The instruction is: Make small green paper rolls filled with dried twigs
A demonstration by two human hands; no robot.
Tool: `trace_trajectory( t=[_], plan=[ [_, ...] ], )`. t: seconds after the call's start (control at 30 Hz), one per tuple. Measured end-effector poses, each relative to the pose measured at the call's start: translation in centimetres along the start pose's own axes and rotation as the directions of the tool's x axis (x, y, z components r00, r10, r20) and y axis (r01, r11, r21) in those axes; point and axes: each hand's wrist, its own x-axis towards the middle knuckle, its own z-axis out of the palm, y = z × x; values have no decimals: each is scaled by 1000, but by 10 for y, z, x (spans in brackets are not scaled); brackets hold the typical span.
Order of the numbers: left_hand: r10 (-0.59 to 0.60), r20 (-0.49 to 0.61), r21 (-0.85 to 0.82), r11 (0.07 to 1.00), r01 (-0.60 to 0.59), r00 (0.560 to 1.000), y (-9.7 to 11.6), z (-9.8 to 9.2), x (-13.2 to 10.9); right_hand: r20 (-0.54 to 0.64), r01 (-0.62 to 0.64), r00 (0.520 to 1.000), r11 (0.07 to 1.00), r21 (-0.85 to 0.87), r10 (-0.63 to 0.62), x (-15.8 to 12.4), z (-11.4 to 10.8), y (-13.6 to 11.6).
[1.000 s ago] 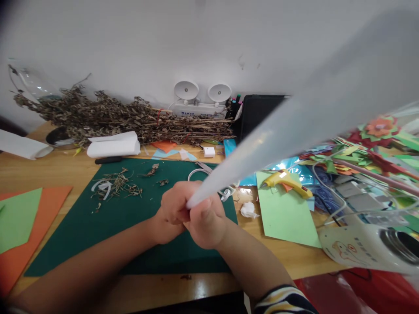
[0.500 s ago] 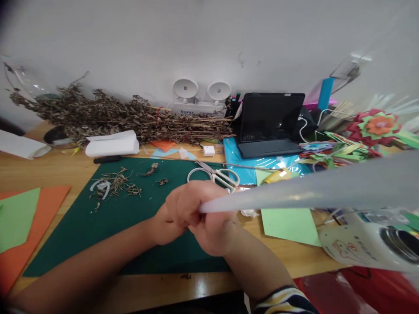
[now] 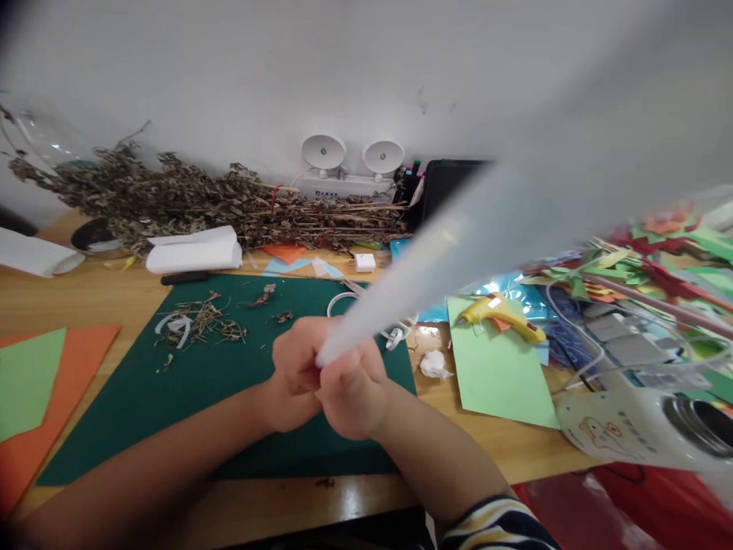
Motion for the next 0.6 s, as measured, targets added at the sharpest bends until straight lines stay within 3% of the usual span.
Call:
trace_trajectory(
  t=[0.07, 0.27, 0.43, 0.6],
  plan=[
    [18, -16, 36, 999, -18, 1000, 3, -2, -1, 10, -43, 999, 999, 8, 42, 0, -1, 1],
    [219, 1, 37, 975, -219, 976, 7, -6, 6, -58, 14, 998, 994, 110, -8, 3, -5, -11],
    [205, -13, 54, 978, -204, 979, 1, -6, 7, -75, 25, 997, 997, 76, -19, 3, -6, -26],
    [205, -46, 98, 975, -199, 978, 9, -7, 5, -63, 1, 998, 997, 78, 4, 3, -4, -16]
  ],
)
